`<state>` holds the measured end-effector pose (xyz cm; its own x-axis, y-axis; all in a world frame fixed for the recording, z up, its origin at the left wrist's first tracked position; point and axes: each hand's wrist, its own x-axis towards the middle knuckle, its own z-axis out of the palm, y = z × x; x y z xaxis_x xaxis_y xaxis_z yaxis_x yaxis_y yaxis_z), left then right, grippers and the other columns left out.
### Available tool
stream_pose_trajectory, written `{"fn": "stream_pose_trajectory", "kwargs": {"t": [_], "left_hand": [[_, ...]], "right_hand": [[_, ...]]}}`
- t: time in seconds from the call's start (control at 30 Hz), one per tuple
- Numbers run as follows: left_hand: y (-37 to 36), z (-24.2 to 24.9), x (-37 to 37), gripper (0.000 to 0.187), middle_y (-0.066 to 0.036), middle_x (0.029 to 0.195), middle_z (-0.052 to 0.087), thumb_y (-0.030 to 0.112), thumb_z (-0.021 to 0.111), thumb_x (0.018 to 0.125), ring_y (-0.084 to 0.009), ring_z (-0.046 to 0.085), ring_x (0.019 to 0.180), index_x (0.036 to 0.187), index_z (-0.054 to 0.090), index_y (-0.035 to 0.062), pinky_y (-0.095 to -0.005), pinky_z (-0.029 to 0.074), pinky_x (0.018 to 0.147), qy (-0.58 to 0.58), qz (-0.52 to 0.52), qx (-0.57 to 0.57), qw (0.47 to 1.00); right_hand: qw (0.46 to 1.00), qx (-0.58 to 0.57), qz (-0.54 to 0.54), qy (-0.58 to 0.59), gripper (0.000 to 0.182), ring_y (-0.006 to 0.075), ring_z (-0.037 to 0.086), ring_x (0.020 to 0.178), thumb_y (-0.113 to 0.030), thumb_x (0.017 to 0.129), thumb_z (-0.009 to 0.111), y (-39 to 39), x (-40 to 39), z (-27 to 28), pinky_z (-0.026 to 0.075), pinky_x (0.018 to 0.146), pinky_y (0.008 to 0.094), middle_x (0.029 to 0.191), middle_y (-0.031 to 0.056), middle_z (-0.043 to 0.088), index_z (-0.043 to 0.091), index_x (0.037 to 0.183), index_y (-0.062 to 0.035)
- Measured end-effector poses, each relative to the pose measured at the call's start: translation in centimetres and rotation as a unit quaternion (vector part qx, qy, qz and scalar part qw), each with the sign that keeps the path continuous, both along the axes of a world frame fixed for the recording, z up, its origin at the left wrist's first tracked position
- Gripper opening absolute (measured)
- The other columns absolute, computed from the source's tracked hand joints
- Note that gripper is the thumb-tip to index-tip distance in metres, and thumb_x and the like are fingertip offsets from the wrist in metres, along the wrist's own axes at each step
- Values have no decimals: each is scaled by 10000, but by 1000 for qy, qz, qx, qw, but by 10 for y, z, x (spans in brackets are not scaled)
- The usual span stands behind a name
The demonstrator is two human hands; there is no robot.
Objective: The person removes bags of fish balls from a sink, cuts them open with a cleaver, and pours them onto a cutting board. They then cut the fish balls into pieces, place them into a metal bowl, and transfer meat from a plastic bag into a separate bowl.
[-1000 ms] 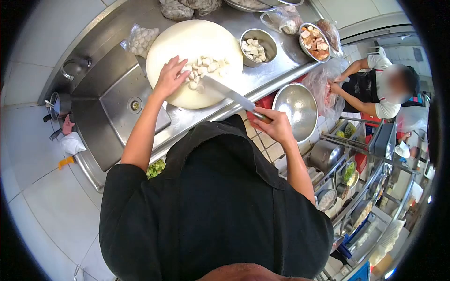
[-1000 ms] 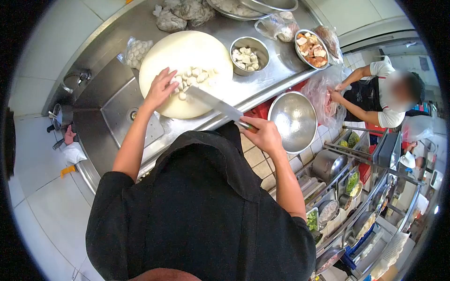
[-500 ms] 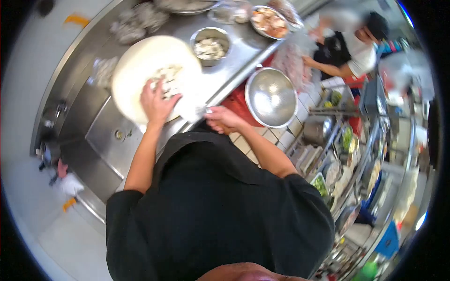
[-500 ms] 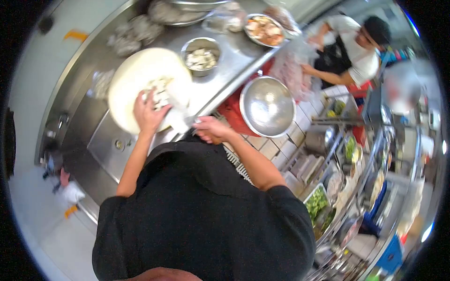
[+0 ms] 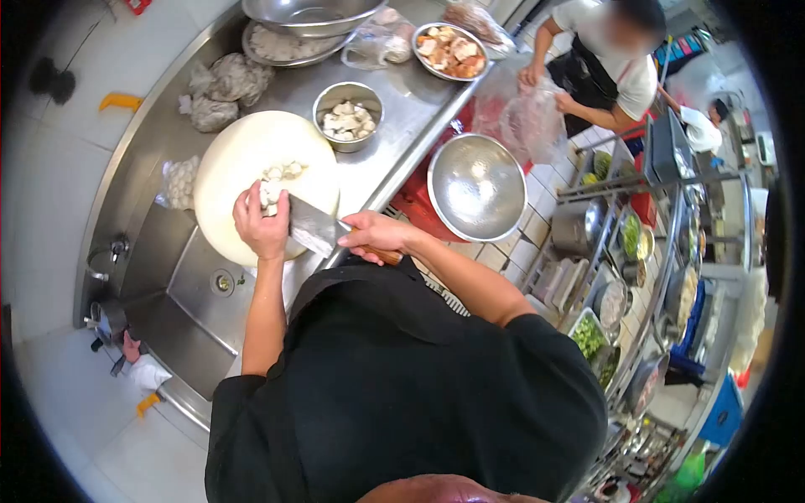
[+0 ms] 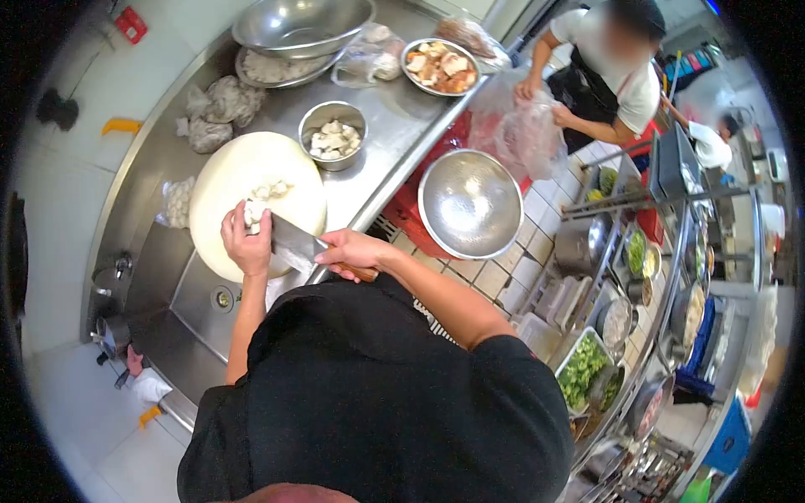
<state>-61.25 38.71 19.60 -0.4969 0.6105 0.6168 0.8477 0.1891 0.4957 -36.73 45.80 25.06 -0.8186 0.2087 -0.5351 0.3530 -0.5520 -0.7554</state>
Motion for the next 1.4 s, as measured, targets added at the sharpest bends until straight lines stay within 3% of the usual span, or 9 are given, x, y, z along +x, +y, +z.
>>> {"fn": "stream_pose_trajectory", "kwargs": {"t": [0.37, 0.5, 0.6, 0.7, 0.9, 0.97, 1.13, 1.23, 1.4], "left_hand": [[127, 49, 45, 515, -128, 1118, 663, 301, 886, 733, -305, 647, 980, 1179, 738, 89, -401, 530, 857, 23, -132, 52, 990], [193, 21, 69, 510, -146, 1111, 683, 371, 845, 776, -308, 684, 974, 1170, 739, 64, -402, 543, 870, -47, -183, -12, 982], [238, -21, 64, 507, -162, 1132, 695, 408, 784, 841, -322, 692, 1000, 1197, 729, 51, -409, 543, 896, -117, -187, -156, 963], [256, -49, 53, 481, -169, 1166, 705, 413, 734, 891, -338, 693, 1010, 1206, 728, 49, -410, 539, 907, -143, -170, -173, 959], [187, -7, 14, 344, -172, 1129, 732, 280, 732, 931, -282, 708, 894, 1143, 734, 9, -364, 550, 820, -317, -182, -73, 928], [142, -15, -23, 309, -169, 1094, 736, 260, 738, 927, -300, 696, 950, 1096, 745, 2, -377, 544, 861, -226, -139, 6, 964], [45, -40, -49, 492, -179, 1201, 691, 401, 791, 864, -355, 635, 1135, 1180, 718, 32, -437, 496, 990, -196, 94, -151, 964], [48, -62, -22, 601, -163, 1271, 654, 506, 805, 817, -373, 589, 1197, 1209, 707, 61, -488, 456, 1021, -60, 79, -129, 987], [75, -49, 11, 602, -173, 1217, 654, 524, 810, 800, -360, 582, 1202, 1210, 719, 93, -474, 451, 1008, -3, 122, -154, 980]], "right_hand": [[985, 11, -170, 38, 178, 91, 528, 457, -198, 1013, 649, 45, 53, 36, 447, 384, 252, 681, 5, 554, 578, 1051, -39], [972, 2, -236, -4, 206, 86, 532, 478, -248, 1014, 646, 69, 70, 27, 454, 397, 256, 696, 2, 559, 563, 1072, -69], [956, -21, -289, -39, 200, 90, 526, 492, -264, 1007, 650, 75, 77, 28, 448, 416, 261, 702, -1, 555, 568, 1049, -87], [959, 8, -280, -46, 199, 96, 522, 500, -274, 1000, 652, 73, 96, 34, 440, 428, 264, 707, -2, 550, 570, 1025, -95], [964, 31, -266, -3, 208, 112, 522, 452, -165, 984, 672, 70, 117, 22, 436, 416, 256, 668, 16, 567, 608, 1135, -36], [978, 29, -207, -5, 236, 113, 524, 449, -177, 975, 690, 75, 109, 19, 436, 418, 253, 653, 19, 567, 619, 1139, -23], [993, 51, -107, -15, 210, 116, 531, 460, -170, 951, 724, 85, 76, -34, 439, 425, 274, 645, 16, 566, 619, 1066, -29], [995, 10, -102, -2, 226, 114, 536, 475, -171, 960, 715, 86, 58, -59, 440, 430, 273, 651, 15, 564, 606, 1100, -31], [999, -35, -28, -21, 238, 109, 532, 487, -204, 980, 696, 85, 15, -63, 456, 426, 281, 684, 5, 543, 598, 1127, -45]]}}
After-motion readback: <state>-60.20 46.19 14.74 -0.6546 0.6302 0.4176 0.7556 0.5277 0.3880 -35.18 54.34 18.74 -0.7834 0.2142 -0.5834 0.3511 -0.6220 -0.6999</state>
